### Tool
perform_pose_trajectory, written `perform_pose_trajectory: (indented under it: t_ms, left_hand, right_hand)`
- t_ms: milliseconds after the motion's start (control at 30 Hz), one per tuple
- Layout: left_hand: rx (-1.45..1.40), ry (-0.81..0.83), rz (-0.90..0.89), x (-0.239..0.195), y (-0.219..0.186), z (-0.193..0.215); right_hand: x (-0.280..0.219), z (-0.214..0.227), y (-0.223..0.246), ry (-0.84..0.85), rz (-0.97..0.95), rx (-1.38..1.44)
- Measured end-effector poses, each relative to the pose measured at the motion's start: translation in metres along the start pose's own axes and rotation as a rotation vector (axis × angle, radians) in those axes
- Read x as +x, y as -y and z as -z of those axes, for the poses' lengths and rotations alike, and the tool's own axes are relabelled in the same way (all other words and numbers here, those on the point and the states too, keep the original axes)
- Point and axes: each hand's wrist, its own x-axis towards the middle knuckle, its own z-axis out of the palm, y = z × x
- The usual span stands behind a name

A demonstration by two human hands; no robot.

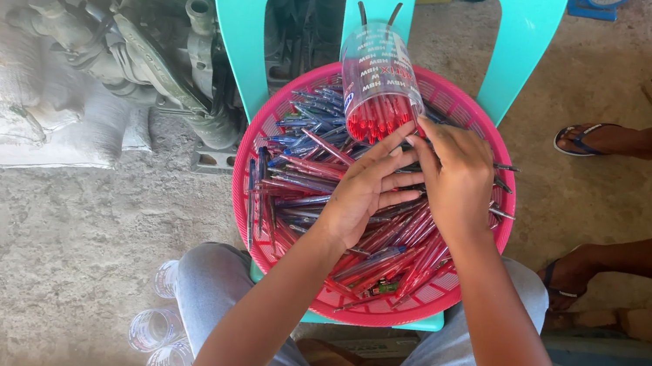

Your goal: The person sits cross-legged on a chair with a pink basket on their lap, sorting through a large pile of red and blue pens. They pick up individual pens, remove them from their plastic wrappers, and place the unwrapped pens into a clear plastic cup positioned on the basket.

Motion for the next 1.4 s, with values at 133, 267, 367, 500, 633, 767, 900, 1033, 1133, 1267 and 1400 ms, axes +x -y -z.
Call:
perform_pose_trajectory:
  t_ms: [133,267,367,500,633,767,900,1033,1133,1267,1400]
  left_hand:
    - [0.026,0.007,0.011,-0.001,-0.006,-0.002]
    - [0.025,0.021,0.020,0.002,-0.002,0.000]
    - [0.095,-0.023,0.017,0.001,-0.001,0.000]
    - [0.132,-0.041,-0.077,-0.008,0.005,0.003]
    - [0.417,-0.001,-0.224,-0.028,0.043,0.015]
    - [1.067,-0.082,-0.324,-0.059,0.017,-0.027]
    - [1.365,-0.133,-0.531,-0.055,0.031,-0.031]
    - [1.387,-0.146,-0.555,-0.055,0.037,-0.028]
    - [1.347,-0.153,-0.648,-0.060,0.033,-0.027]
    - [1.142,-0.177,-0.424,-0.062,0.025,-0.031]
    - [0.546,-0.246,-0.500,-0.054,0.012,-0.019]
  right_hand:
    - [-0.003,-0.005,0.000,0.006,-0.098,0.016]
    - [-0.007,-0.006,-0.001,-0.015,-0.136,0.058]
    - [-0.007,-0.002,0.002,0.001,-0.090,0.052]
    - [-0.006,0.016,0.012,-0.001,-0.023,0.060]
    - [-0.026,0.045,0.021,-0.012,-0.093,0.090]
    - [-0.061,0.064,0.026,0.008,-0.213,0.084]
    - [-0.089,0.061,0.029,0.095,-0.247,-0.049]
    - [-0.106,0.052,0.033,0.131,-0.231,-0.182]
    - [-0.110,0.050,0.037,0.105,-0.229,-0.226]
    - [-0.102,0.052,0.044,0.057,-0.224,-0.228]
    - [-0.100,0.050,0.046,0.030,-0.179,0.048]
